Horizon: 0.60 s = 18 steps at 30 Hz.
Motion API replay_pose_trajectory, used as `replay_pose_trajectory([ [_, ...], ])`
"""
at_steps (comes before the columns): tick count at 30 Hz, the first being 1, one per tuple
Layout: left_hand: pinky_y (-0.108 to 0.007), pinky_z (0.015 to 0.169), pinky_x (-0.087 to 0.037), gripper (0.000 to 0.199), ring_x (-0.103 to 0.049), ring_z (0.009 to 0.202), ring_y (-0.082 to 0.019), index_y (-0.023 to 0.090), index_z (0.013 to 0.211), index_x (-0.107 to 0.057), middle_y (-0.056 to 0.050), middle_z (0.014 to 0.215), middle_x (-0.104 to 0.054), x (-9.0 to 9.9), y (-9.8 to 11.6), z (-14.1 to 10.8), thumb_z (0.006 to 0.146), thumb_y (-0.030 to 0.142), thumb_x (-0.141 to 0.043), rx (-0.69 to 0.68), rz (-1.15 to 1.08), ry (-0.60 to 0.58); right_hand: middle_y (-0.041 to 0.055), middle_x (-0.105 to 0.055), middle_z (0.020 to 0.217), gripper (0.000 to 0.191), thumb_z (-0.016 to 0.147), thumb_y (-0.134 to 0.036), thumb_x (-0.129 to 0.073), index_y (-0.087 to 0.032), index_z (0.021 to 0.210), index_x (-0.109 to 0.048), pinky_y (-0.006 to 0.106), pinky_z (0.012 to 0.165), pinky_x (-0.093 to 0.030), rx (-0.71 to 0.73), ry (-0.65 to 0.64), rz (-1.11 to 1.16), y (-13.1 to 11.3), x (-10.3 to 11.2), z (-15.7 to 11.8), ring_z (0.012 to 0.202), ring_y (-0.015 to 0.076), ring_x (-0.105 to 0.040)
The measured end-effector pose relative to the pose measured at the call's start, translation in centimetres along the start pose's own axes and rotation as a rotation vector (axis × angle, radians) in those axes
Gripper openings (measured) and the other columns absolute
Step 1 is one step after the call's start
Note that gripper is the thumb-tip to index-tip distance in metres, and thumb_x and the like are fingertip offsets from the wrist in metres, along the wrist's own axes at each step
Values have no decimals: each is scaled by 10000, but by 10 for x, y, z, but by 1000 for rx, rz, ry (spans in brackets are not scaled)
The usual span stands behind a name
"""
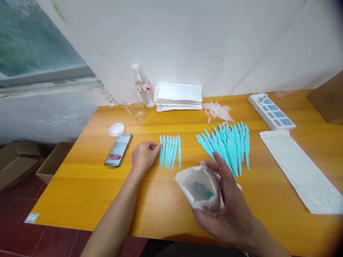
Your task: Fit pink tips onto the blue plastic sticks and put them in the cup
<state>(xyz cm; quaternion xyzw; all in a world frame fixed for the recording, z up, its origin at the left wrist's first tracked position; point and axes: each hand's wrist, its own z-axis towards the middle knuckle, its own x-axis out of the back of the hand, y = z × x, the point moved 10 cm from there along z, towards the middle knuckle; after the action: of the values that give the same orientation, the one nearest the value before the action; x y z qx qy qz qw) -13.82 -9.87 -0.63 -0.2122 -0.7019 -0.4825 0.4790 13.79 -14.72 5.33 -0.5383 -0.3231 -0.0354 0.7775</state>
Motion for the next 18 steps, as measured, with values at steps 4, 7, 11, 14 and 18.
replay_pose_trajectory([
  [4, -289, 618, -365, 261, -640, 751, -244, 223, 729, -741, -67, 740, -727, -25, -4, 38, 698, 476, -681, 49, 96, -135, 147, -542, 1270, 946, 793, -222, -635, -262, 1555, -76, 482, 916, -560, 20, -5, -53, -4, 4, -3, 1129, 313, -609],
  [7, -272, 540, -334, 228, -560, 565, -185, 197, 580, -686, -24, 540, -620, -28, -9, 44, 650, 413, -706, 52, 35, -225, 155, -508, 1318, 967, 769, -209, -642, -274, 1554, -80, 453, 882, -574, 46, 51, 19, -5, 15, -4, 1123, 309, -611],
  [11, -253, 520, -365, 309, -492, 517, -134, 180, 620, -656, 4, 530, -547, -3, -6, 17, 770, 447, -618, 16, -148, -236, 148, -535, 1293, 976, 756, -221, -654, -254, 1547, -84, 475, 919, -549, -20, -35, -69, 13, 5, 7, 1136, 315, -597],
  [14, -260, 571, -406, 283, -499, 592, -141, 204, 786, -678, -1, 628, -547, 57, 10, -33, 877, 446, -560, -85, -533, 169, 144, -535, 1293, 967, 762, -217, -653, -246, 1546, -88, 476, 946, -534, -58, -67, -69, 25, -6, 13, 1144, 306, -590],
  [18, -263, 611, -411, 17, -510, 691, -146, 274, 838, -705, 1, 769, -551, 86, 56, -115, 841, 271, -688, -309, -615, 454, 152, -468, 1356, 971, 783, -247, -659, -259, 1555, -71, 469, 961, -528, -59, -6, -12, 23, -8, 11, 1194, 303, -556],
])
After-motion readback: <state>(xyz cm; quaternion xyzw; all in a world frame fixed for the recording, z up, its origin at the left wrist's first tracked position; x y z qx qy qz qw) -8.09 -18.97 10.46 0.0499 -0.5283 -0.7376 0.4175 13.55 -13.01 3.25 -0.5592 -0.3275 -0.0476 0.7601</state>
